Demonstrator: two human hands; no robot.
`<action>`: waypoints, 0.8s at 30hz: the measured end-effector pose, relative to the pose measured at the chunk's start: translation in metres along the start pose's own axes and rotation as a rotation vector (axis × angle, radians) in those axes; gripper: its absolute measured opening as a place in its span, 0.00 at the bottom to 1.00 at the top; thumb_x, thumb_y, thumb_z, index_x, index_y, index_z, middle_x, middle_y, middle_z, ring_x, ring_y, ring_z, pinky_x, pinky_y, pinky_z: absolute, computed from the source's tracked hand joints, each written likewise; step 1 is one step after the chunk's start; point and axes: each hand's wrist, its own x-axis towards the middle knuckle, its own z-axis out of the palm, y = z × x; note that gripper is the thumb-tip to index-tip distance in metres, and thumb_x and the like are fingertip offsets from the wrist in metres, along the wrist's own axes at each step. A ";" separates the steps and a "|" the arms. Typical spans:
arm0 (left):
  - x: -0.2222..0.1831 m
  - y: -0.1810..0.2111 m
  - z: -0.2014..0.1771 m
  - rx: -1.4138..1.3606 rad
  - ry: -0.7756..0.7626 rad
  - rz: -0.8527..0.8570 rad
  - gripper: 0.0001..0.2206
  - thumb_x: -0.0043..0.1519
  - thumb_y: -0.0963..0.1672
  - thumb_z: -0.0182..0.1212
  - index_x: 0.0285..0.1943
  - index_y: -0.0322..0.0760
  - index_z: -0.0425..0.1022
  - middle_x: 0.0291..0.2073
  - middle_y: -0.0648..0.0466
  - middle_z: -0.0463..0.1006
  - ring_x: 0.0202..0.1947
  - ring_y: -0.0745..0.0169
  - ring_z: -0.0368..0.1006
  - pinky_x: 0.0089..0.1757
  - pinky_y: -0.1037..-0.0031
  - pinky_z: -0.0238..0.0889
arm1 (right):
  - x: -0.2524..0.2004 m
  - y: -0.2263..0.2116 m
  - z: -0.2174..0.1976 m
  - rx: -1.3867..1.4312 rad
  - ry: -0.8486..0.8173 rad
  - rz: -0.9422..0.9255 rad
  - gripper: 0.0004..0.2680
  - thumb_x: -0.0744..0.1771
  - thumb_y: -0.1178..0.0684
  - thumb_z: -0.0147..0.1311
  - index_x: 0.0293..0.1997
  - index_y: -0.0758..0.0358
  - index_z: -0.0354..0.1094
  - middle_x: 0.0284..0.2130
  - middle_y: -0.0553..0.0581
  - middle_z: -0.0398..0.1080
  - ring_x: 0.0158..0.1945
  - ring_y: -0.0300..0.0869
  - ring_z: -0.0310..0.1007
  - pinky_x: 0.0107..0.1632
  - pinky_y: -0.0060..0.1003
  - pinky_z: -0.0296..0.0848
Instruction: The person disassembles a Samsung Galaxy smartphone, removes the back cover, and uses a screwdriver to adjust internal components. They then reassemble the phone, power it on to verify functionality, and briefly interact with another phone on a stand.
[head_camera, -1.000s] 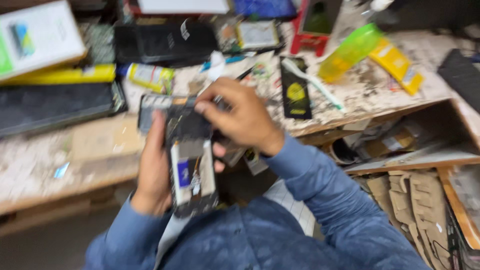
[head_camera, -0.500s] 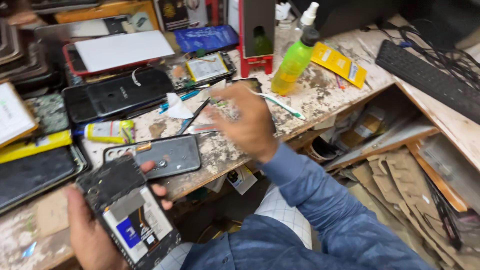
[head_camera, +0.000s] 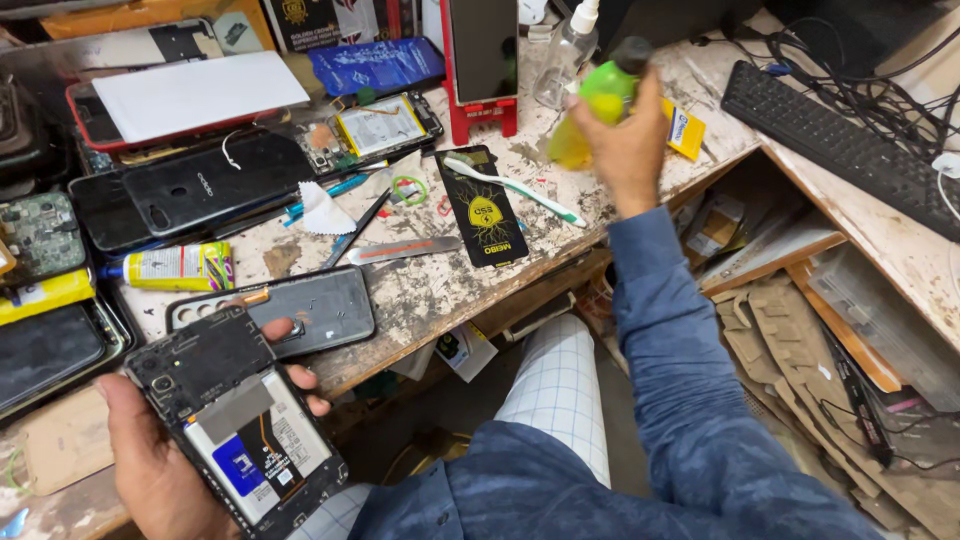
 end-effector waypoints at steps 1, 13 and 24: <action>0.001 0.002 0.001 0.026 -0.008 0.025 0.48 0.65 0.67 0.29 0.78 0.25 0.58 0.57 0.33 0.72 0.42 0.40 0.73 0.39 0.52 0.72 | 0.004 0.006 -0.007 -0.040 0.030 -0.021 0.21 0.66 0.50 0.71 0.61 0.60 0.62 0.50 0.55 0.76 0.51 0.44 0.81 0.56 0.38 0.81; 0.008 0.005 0.004 -0.081 -0.061 0.057 0.44 0.69 0.64 0.28 0.77 0.24 0.57 0.64 0.30 0.69 0.42 0.40 0.73 0.37 0.52 0.72 | -0.011 0.011 -0.018 -0.325 0.393 -0.412 0.21 0.69 0.54 0.70 0.66 0.66 0.59 0.57 0.63 0.68 0.59 0.52 0.72 0.58 0.46 0.75; 0.011 -0.001 -0.005 -0.127 -0.115 0.031 0.44 0.68 0.65 0.29 0.76 0.25 0.57 0.64 0.28 0.69 0.40 0.36 0.74 0.35 0.51 0.73 | 0.002 -0.052 0.065 -0.217 -0.060 -0.380 0.15 0.70 0.55 0.54 0.66 0.57 0.66 0.66 0.68 0.63 0.66 0.60 0.67 0.65 0.49 0.70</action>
